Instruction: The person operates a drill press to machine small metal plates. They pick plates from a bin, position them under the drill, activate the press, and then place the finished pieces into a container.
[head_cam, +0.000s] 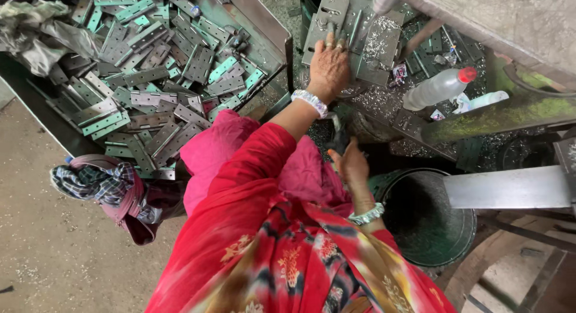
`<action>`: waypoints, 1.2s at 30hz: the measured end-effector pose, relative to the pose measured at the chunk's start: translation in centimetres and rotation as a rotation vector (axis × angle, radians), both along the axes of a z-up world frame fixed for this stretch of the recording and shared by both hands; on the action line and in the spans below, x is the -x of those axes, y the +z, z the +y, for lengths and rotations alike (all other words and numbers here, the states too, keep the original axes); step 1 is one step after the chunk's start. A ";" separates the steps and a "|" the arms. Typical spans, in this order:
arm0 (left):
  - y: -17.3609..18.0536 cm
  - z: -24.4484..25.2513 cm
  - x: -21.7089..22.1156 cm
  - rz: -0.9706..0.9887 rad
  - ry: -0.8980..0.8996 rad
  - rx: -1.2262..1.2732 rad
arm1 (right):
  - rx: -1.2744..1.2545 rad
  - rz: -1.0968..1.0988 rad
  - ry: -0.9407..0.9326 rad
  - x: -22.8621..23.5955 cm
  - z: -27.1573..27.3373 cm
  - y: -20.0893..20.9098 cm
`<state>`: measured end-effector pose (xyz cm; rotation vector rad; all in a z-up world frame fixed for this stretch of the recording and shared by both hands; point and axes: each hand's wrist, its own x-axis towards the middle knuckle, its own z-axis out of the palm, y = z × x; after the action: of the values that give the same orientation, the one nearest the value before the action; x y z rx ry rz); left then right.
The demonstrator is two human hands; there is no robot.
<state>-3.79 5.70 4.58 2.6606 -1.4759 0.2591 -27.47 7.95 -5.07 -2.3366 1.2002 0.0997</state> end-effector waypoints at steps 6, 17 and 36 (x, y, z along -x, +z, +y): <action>1.1 -3.0 0.3 0.133 0.023 -0.315 | 0.132 -0.015 0.068 0.2 0.5 1.0; -2.7 -3.9 -1.2 0.049 0.065 -0.036 | 0.131 0.092 0.135 -0.5 -2.5 3.8; -8.6 21.5 -13.3 0.349 0.324 0.027 | 0.133 0.108 0.068 -1.0 -0.5 6.7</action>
<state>9.54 27.23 -4.05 2.7329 -0.9352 -0.1593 -26.45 7.48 1.68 -2.5164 1.2123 0.1770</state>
